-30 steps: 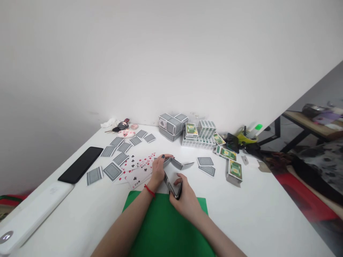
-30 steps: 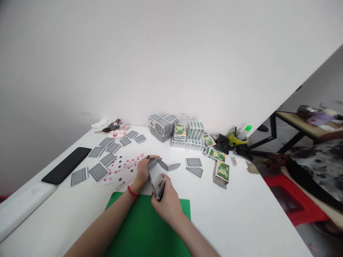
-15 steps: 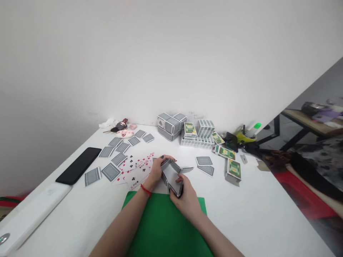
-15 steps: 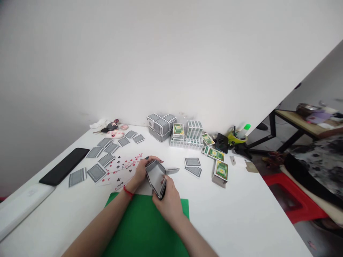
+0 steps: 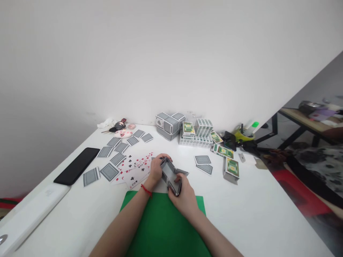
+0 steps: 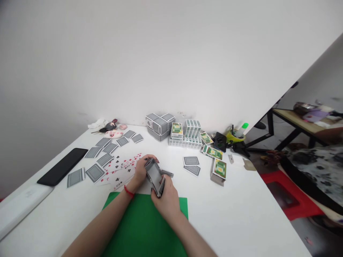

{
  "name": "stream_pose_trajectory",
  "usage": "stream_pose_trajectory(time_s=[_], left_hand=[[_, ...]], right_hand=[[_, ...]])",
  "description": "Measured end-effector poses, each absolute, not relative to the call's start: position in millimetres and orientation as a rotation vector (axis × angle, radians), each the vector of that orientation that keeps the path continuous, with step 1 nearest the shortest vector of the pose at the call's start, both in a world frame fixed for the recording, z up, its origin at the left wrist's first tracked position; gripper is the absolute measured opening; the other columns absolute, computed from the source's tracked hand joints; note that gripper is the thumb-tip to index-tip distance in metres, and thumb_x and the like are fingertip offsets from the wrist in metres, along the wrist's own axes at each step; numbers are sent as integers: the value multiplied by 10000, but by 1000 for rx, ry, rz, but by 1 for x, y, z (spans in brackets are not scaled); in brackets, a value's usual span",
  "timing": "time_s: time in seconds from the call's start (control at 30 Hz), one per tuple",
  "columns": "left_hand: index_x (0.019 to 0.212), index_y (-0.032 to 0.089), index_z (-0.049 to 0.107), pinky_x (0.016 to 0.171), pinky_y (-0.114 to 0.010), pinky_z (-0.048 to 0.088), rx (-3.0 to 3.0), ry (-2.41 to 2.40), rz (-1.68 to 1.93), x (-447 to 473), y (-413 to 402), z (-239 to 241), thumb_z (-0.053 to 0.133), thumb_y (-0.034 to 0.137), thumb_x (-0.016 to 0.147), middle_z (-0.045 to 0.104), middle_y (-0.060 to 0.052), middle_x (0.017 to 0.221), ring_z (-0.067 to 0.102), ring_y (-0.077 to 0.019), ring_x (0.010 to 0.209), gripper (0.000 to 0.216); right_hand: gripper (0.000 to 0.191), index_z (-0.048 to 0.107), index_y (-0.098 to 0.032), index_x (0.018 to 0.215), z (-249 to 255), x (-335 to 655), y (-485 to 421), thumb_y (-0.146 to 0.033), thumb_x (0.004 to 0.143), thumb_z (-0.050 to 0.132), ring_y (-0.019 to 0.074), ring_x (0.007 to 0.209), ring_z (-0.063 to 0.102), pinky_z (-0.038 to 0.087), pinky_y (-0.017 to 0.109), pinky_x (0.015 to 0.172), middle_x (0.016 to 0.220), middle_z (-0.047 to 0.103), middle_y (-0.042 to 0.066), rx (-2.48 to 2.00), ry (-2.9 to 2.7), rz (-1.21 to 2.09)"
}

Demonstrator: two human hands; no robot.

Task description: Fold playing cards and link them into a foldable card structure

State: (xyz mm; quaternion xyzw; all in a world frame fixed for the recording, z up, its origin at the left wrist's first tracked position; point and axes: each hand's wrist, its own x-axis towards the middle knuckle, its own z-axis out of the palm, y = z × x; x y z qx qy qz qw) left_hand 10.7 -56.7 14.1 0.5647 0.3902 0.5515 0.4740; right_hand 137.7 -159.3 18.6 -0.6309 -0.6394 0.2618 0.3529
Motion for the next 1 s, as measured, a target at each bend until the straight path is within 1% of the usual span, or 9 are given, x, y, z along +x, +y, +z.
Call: stream_pose_trajectory(time_s=[0.17,0.4,0.5,0.57,0.63,0.77,0.83,0.9,1.0], left_hand=[[775,139,629,711,-309,449,1370,1037,1424,7,-55,16,357,241,742,662,-77,770,595,-198,753,292],[827,161,646,777,-313,434,1407,1082,1340,1,-49,16,448,158,634,674,-53,852,586,-204,844,277],[827,160,650,781,-316,432,1408,1066,1313,0,-46,14,449,141,614,675,-53,854,586,-205,848,294],[824,158,655,792,-320,428,1413,1047,1301,1,-45,14,435,124,598,675,-54,857,586,-206,857,317],[821,159,658,803,-323,425,1416,1029,1290,1,-45,15,422,113,586,674,-53,858,584,-206,863,336],[819,154,658,803,-320,422,1423,1018,1269,1,-46,18,424,118,586,669,-52,849,580,-204,860,333],[822,152,655,783,-316,425,1427,1011,1259,2,-46,19,425,123,591,667,-53,843,580,-202,842,327],[813,152,650,755,-306,429,1426,1014,1260,2,-47,20,421,121,588,662,-50,827,576,-196,818,323],[785,153,640,713,-287,428,1409,1035,1265,2,-47,21,415,122,580,651,-40,789,567,-185,776,306]], right_hand=[[591,324,-208,1216,19,146,-162,-254,686,583,169,725,565,479,297,642,1055,552,82,-1508,-1600,802],[737,330,-180,1257,21,163,-158,-359,635,683,152,576,511,455,269,515,737,553,7,-1418,-1589,957],[484,398,-187,1209,25,178,-150,-379,780,511,128,577,510,451,259,511,936,569,73,-1313,-1503,887],[327,495,-186,1096,26,189,-139,-351,820,435,120,567,504,446,259,523,947,565,76,-1378,-1416,735],[317,528,-181,1068,26,198,-124,-335,797,468,117,551,500,452,271,541,947,568,79,-1465,-1369,612],[455,503,-201,1167,23,202,-93,-313,728,555,112,598,548,472,279,574,1167,511,112,-1397,-1543,689],[459,532,-192,1135,20,196,-82,-321,700,597,124,588,545,458,278,586,976,603,75,-1436,-1594,699],[380,595,-180,1013,18,189,-76,-354,679,633,138,557,523,428,269,572,705,602,14,-1511,-1630,667],[270,623,-185,827,18,180,-74,-404,672,644,144,548,505,382,249,545,597,567,-10,-1546,-1693,592]])
